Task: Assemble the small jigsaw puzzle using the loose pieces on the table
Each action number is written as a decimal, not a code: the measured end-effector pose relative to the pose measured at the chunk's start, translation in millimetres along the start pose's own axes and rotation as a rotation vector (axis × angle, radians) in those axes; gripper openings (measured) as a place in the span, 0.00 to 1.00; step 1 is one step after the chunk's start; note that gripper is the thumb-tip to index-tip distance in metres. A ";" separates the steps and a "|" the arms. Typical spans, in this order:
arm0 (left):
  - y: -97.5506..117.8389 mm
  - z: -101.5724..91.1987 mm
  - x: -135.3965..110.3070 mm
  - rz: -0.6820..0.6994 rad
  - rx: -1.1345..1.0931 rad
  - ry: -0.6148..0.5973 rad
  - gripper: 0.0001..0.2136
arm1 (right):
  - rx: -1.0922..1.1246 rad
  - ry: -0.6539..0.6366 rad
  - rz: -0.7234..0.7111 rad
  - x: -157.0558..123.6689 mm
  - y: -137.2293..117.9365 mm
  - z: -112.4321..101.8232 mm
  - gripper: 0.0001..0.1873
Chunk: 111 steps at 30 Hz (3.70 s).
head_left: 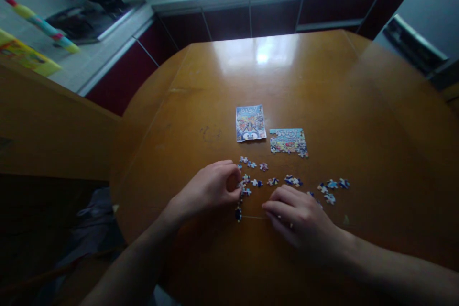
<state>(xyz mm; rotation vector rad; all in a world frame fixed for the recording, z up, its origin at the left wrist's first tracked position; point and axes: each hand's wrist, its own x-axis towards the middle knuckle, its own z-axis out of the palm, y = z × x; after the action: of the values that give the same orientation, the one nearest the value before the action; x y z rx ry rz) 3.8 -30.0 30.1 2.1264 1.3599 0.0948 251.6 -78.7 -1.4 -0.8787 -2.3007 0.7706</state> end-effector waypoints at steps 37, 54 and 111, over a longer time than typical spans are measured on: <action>23.8 35.7 12.3 0.394 -0.233 0.279 0.06 | 0.479 -0.081 0.474 18.6 20.9 -24.4 0.10; 28.9 32.4 12.6 0.344 -0.324 0.419 0.03 | 0.152 0.137 0.092 15.5 24.2 -28.7 0.05; 19.6 42.6 20.2 0.387 -0.249 0.398 0.05 | -0.028 0.036 0.027 14.3 33.1 -29.8 0.04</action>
<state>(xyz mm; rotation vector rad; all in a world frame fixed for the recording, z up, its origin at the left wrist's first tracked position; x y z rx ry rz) 44.7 -37.7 0.6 2.1961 1.0497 0.8365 275.6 -38.6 0.7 -0.9301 -2.2775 0.7298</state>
